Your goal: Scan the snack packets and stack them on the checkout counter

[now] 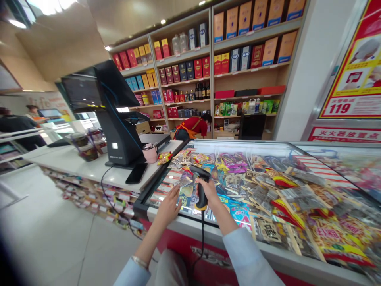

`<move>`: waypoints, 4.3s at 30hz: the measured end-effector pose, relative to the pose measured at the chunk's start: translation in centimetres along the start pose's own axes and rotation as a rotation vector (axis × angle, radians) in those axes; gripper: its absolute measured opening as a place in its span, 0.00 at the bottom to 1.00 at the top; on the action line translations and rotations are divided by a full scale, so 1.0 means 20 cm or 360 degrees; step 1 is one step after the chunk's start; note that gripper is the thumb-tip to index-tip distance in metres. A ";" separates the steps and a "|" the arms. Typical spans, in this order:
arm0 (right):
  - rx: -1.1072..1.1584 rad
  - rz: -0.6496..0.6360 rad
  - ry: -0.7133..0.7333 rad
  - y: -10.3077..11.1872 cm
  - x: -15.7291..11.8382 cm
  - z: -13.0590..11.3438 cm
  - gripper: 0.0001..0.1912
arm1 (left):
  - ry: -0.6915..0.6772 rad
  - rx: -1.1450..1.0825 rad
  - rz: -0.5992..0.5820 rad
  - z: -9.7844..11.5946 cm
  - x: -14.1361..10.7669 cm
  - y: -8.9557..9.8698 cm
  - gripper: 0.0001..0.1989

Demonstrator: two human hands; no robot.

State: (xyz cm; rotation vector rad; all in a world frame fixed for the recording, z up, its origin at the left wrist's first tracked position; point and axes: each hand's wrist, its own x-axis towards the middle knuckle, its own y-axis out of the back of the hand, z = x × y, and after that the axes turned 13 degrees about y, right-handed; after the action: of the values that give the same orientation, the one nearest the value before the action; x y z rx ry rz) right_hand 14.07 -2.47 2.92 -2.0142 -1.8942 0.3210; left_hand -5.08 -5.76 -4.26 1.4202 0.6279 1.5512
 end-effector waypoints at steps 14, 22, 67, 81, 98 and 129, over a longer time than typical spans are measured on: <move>0.0180 -0.0022 -0.0010 0.12 -0.05 0.01 0.09 | 0.0692 0.0064 -0.0112 -0.05 0.34 -0.03 0.36; 0.0203 -0.0030 0.0019 0.10 -0.06 0.00 0.10 | 0.0655 -0.0157 -0.0377 0.00 0.38 0.00 0.26; 0.0011 -0.0373 0.0124 0.06 -0.13 -0.05 0.13 | 0.0856 -0.0203 0.0885 0.04 0.34 0.02 0.22; 0.0139 -0.0188 0.0160 0.13 -0.15 -0.09 0.13 | 0.0881 -0.0150 0.0804 0.05 0.36 0.02 0.24; 0.0187 0.0619 0.0514 1.07 -0.44 -0.73 0.13 | 0.0269 -0.1047 -0.0398 1.20 0.28 -0.03 0.31; 0.0357 0.0650 0.0667 1.61 -0.64 -0.67 0.12 | -0.1613 -0.0384 -0.0182 1.55 0.06 -0.11 0.28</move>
State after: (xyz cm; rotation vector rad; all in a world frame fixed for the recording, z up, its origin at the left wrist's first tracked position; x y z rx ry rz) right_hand 47.80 -17.92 1.11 -2.0992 -1.1451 0.1827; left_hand 25.37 -10.11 0.92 1.6946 -0.0947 0.6220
